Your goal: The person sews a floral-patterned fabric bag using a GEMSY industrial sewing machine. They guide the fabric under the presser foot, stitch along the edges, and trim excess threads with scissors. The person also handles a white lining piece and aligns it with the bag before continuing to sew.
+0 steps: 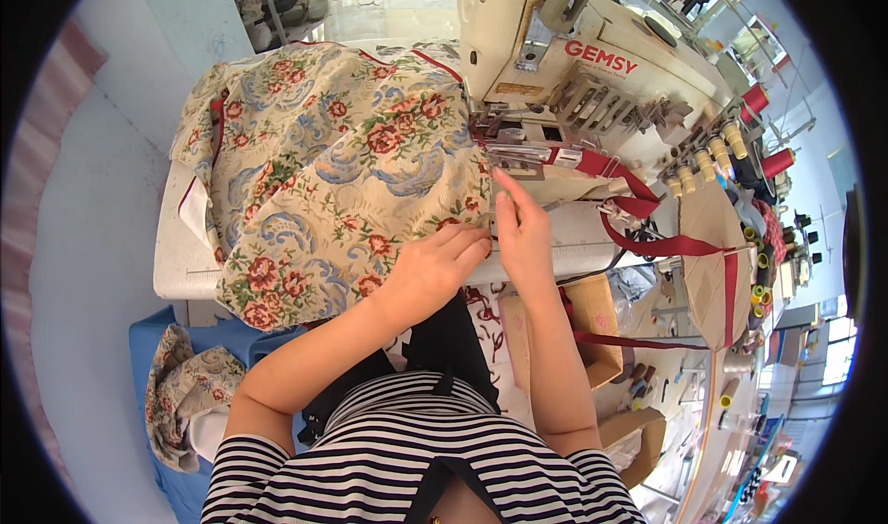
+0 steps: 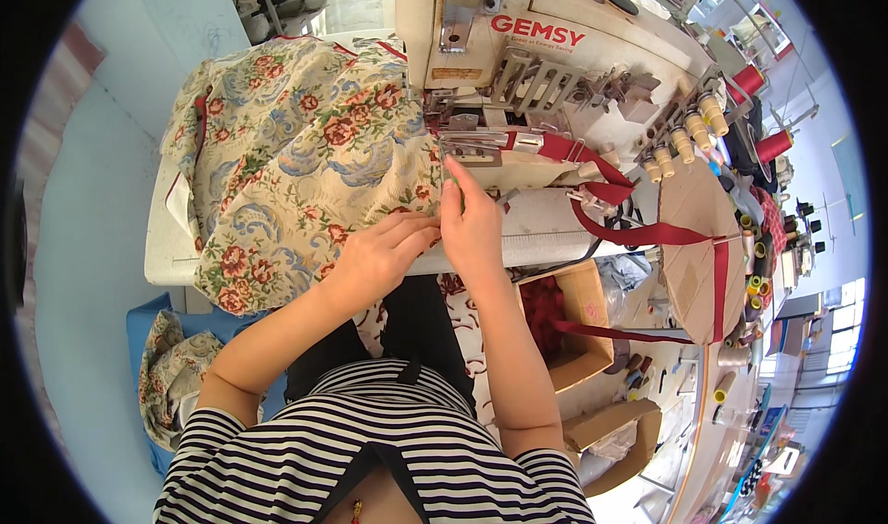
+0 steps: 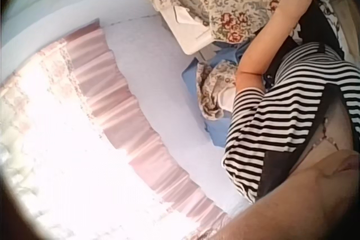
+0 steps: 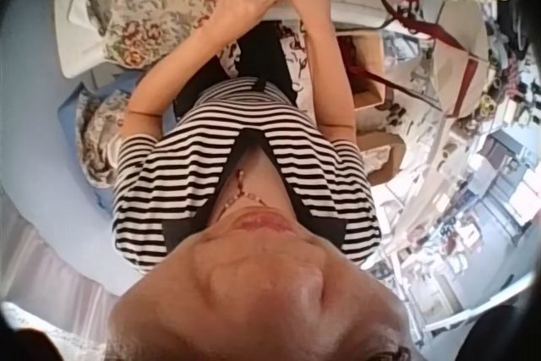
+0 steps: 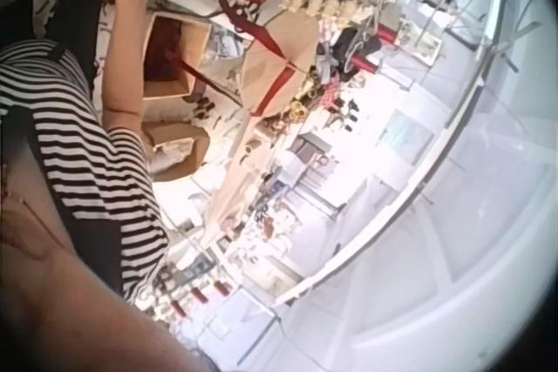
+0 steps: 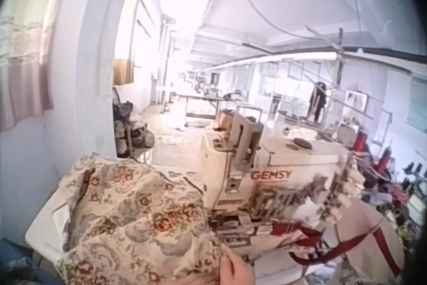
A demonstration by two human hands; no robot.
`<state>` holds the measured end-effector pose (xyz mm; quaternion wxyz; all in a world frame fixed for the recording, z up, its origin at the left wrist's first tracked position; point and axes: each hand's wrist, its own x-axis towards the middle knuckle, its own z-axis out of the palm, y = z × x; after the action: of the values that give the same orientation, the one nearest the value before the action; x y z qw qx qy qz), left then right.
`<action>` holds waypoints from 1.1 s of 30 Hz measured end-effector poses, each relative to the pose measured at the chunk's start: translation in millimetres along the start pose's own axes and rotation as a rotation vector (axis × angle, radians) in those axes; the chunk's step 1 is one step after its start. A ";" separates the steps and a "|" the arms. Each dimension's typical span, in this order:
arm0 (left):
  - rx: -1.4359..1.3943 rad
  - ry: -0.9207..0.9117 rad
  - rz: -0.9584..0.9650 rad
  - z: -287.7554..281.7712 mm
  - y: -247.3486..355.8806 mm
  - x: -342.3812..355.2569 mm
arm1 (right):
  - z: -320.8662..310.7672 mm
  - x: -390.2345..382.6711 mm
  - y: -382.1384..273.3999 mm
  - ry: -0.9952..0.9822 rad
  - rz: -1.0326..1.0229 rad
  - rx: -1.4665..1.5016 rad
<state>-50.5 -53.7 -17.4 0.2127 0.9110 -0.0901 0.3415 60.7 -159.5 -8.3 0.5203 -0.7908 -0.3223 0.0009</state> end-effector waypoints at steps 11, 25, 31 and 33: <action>0.004 0.007 0.000 -2.3 1.2 0.6 | 18.4 -4.6 17.5 0.095 -0.099 0.133; -0.001 -0.009 -0.003 -0.5 -0.4 3.0 | 9.0 -1.7 12.5 0.094 -0.139 -0.018; -0.003 -0.015 -0.019 2.9 -2.3 2.5 | -1.1 -4.9 7.6 0.032 -0.052 0.010; -0.005 -0.003 -0.016 3.3 -3.3 3.3 | -2.1 -3.5 5.7 0.033 -0.052 -0.012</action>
<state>-45.1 -52.3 -18.5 0.2175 0.9117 -0.0841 0.3382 61.5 -164.5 -13.2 0.5206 -0.7851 -0.3344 -0.0276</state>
